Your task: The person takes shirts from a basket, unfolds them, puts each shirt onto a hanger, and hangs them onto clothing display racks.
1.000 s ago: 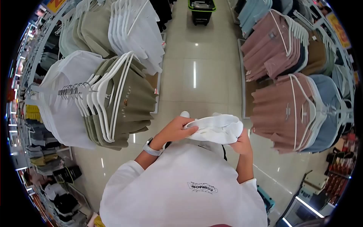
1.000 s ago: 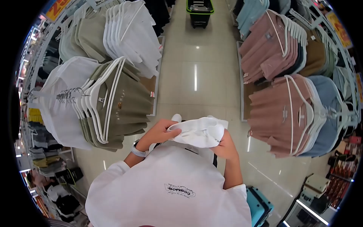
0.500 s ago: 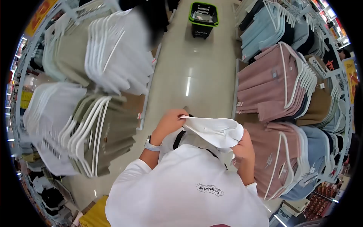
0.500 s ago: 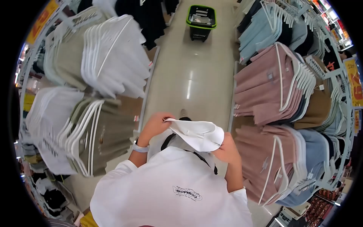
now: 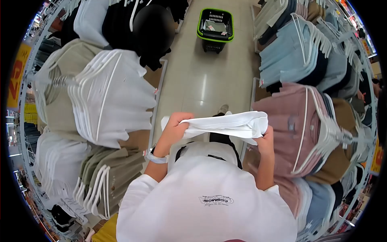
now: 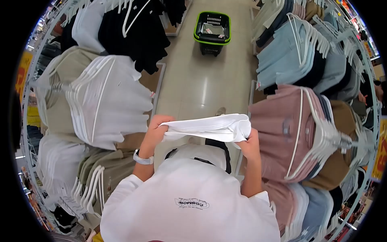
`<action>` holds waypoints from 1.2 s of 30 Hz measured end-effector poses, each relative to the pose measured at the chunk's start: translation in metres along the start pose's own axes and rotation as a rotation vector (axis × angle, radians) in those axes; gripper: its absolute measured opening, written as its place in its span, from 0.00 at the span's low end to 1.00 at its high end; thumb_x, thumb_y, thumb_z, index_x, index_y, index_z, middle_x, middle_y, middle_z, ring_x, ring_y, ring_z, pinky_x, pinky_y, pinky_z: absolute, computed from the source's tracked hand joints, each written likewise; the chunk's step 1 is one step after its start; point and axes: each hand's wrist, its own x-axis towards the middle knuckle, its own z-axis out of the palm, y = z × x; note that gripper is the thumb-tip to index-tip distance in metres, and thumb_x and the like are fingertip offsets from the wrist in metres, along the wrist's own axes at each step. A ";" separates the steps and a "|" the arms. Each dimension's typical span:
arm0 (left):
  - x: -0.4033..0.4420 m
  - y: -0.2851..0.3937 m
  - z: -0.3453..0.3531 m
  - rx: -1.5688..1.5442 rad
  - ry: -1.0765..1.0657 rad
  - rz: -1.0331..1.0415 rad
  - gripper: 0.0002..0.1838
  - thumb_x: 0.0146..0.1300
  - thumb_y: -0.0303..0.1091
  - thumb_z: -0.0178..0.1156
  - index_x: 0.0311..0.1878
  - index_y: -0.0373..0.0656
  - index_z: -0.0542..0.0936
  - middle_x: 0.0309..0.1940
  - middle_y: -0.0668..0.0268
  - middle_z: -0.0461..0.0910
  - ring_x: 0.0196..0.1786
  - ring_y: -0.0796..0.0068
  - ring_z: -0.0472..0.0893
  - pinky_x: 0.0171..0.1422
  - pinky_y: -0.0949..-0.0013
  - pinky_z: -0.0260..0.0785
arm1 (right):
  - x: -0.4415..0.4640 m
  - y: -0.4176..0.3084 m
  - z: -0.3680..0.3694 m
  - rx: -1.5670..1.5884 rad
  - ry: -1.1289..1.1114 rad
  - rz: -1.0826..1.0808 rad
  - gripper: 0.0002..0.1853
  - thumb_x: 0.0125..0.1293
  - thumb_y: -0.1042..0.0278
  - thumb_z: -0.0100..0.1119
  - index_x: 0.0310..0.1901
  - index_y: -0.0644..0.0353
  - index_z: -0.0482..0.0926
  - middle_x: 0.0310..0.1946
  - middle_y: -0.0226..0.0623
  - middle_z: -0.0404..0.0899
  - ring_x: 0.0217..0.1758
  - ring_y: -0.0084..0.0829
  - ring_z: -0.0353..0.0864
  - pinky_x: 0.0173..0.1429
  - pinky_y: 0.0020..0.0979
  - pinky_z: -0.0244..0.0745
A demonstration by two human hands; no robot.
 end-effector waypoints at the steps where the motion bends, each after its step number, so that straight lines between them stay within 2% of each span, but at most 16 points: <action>1: 0.019 -0.001 -0.003 0.005 -0.035 -0.055 0.11 0.46 0.22 0.46 0.31 0.31 0.77 0.20 0.65 0.75 0.28 0.75 0.72 0.33 0.72 0.63 | 0.028 0.003 -0.007 0.004 -0.100 -0.058 0.12 0.46 0.77 0.62 0.36 0.66 0.78 0.30 0.26 0.78 0.34 0.17 0.73 0.40 0.23 0.69; 7: 0.105 0.017 0.013 -0.144 0.482 -0.205 0.17 0.47 0.23 0.45 0.40 0.32 0.77 0.34 0.63 0.77 0.38 0.73 0.74 0.44 0.73 0.66 | 0.184 -0.025 -0.037 -0.133 -0.474 -0.015 0.13 0.44 0.76 0.65 0.35 0.67 0.78 0.30 0.27 0.78 0.35 0.17 0.72 0.40 0.24 0.70; 11: 0.152 0.006 -0.012 -0.187 0.467 -0.101 0.20 0.47 0.23 0.45 0.45 0.33 0.76 0.40 0.60 0.76 0.43 0.72 0.74 0.49 0.73 0.66 | 0.285 -0.061 -0.044 -0.055 -0.769 -0.026 0.16 0.45 0.71 0.69 0.36 0.66 0.77 0.31 0.29 0.78 0.36 0.19 0.72 0.41 0.26 0.70; 13: 0.167 0.006 -0.019 -0.462 0.390 0.001 0.19 0.46 0.24 0.46 0.44 0.33 0.76 0.38 0.58 0.77 0.41 0.70 0.75 0.48 0.71 0.67 | 0.324 -0.067 -0.048 -0.127 -0.836 0.052 0.13 0.50 0.69 0.67 0.36 0.66 0.77 0.30 0.26 0.77 0.35 0.18 0.72 0.41 0.25 0.70; 14: 0.174 0.007 -0.013 -0.474 0.409 -0.008 0.19 0.46 0.24 0.46 0.44 0.33 0.76 0.38 0.58 0.77 0.41 0.70 0.75 0.48 0.71 0.67 | 0.337 -0.071 -0.049 -0.134 -0.852 0.068 0.13 0.50 0.69 0.67 0.36 0.66 0.77 0.30 0.26 0.77 0.35 0.18 0.72 0.41 0.25 0.70; 17: 0.221 0.039 0.003 -0.456 0.655 0.336 0.18 0.46 0.27 0.46 0.40 0.30 0.75 0.36 0.55 0.78 0.37 0.68 0.77 0.44 0.69 0.69 | 0.388 -0.087 -0.032 -0.196 -0.566 0.059 0.07 0.62 0.71 0.55 0.32 0.66 0.77 0.24 0.20 0.72 0.27 0.13 0.66 0.30 0.21 0.63; 18: 0.237 0.041 -0.001 -0.424 0.685 0.398 0.17 0.47 0.28 0.45 0.39 0.29 0.75 0.36 0.54 0.77 0.37 0.67 0.77 0.44 0.69 0.69 | 0.407 -0.089 -0.029 -0.131 -0.558 -0.134 0.05 0.60 0.76 0.51 0.30 0.67 0.76 0.21 0.22 0.71 0.24 0.14 0.64 0.26 0.21 0.59; 19: 0.253 0.043 -0.002 -0.435 0.711 0.395 0.17 0.47 0.28 0.45 0.39 0.29 0.75 0.36 0.54 0.77 0.37 0.67 0.77 0.44 0.69 0.69 | 0.427 -0.095 -0.029 -0.145 -0.580 -0.125 0.05 0.60 0.76 0.51 0.30 0.67 0.76 0.21 0.22 0.71 0.24 0.14 0.64 0.26 0.21 0.59; 21: 0.287 0.050 -0.008 -0.448 0.858 0.340 0.17 0.47 0.28 0.45 0.39 0.29 0.74 0.36 0.54 0.77 0.37 0.67 0.76 0.44 0.69 0.69 | 0.466 -0.116 -0.027 -0.104 -0.527 -0.369 0.04 0.56 0.80 0.49 0.29 0.68 0.74 0.19 0.26 0.70 0.22 0.17 0.65 0.26 0.21 0.60; 22: 0.303 0.045 -0.014 -0.300 0.847 0.368 0.17 0.47 0.28 0.45 0.38 0.29 0.74 0.35 0.54 0.77 0.37 0.69 0.76 0.41 0.70 0.68 | 0.483 -0.125 -0.025 -0.132 -0.482 -0.401 0.08 0.48 0.83 0.46 0.28 0.69 0.76 0.19 0.32 0.73 0.21 0.20 0.69 0.26 0.21 0.63; 26: 0.376 0.036 -0.037 0.095 0.977 0.450 0.16 0.46 0.28 0.44 0.35 0.29 0.74 0.34 0.53 0.76 0.33 0.70 0.75 0.36 0.71 0.67 | 0.568 -0.147 -0.022 -0.093 -0.582 -0.553 0.13 0.40 0.82 0.45 0.28 0.70 0.79 0.21 0.39 0.79 0.20 0.25 0.76 0.28 0.22 0.69; 28: 0.410 0.039 -0.053 -0.535 0.842 0.336 0.14 0.45 0.28 0.43 0.30 0.28 0.74 0.28 0.51 0.76 0.26 0.71 0.72 0.30 0.72 0.65 | 0.611 -0.161 -0.020 -0.181 -0.626 -0.569 0.13 0.40 0.82 0.45 0.29 0.70 0.79 0.20 0.39 0.79 0.20 0.26 0.77 0.27 0.22 0.69; 29: 0.429 0.041 -0.053 -0.550 0.851 0.336 0.14 0.45 0.28 0.43 0.30 0.28 0.74 0.28 0.51 0.76 0.26 0.71 0.72 0.30 0.72 0.65 | 0.633 -0.168 -0.021 -0.256 -0.664 -0.596 0.14 0.40 0.82 0.45 0.29 0.70 0.79 0.20 0.40 0.78 0.19 0.26 0.77 0.27 0.23 0.69; 31: 0.466 0.049 -0.056 -0.050 1.029 0.437 0.07 0.50 0.23 0.44 0.27 0.32 0.72 0.26 0.56 0.74 0.27 0.70 0.71 0.29 0.73 0.61 | 0.673 -0.178 -0.020 -0.266 -0.687 -0.670 0.14 0.41 0.81 0.45 0.30 0.68 0.79 0.19 0.40 0.78 0.19 0.28 0.77 0.26 0.23 0.69; 32: 0.479 0.059 -0.064 -0.145 0.916 0.463 0.05 0.51 0.20 0.50 0.22 0.37 0.66 0.26 0.56 0.73 0.26 0.70 0.71 0.27 0.73 0.61 | 0.693 -0.182 -0.022 -0.315 -0.735 -0.636 0.13 0.41 0.81 0.46 0.29 0.68 0.79 0.19 0.40 0.77 0.19 0.29 0.77 0.26 0.23 0.69; 36: 0.522 0.068 -0.081 -0.070 0.874 0.434 0.11 0.50 0.18 0.52 0.21 0.39 0.61 0.28 0.55 0.73 0.26 0.70 0.71 0.27 0.72 0.61 | 0.764 -0.184 -0.028 -0.391 -0.903 -0.481 0.07 0.47 0.79 0.52 0.29 0.64 0.79 0.16 0.40 0.73 0.16 0.33 0.72 0.23 0.27 0.65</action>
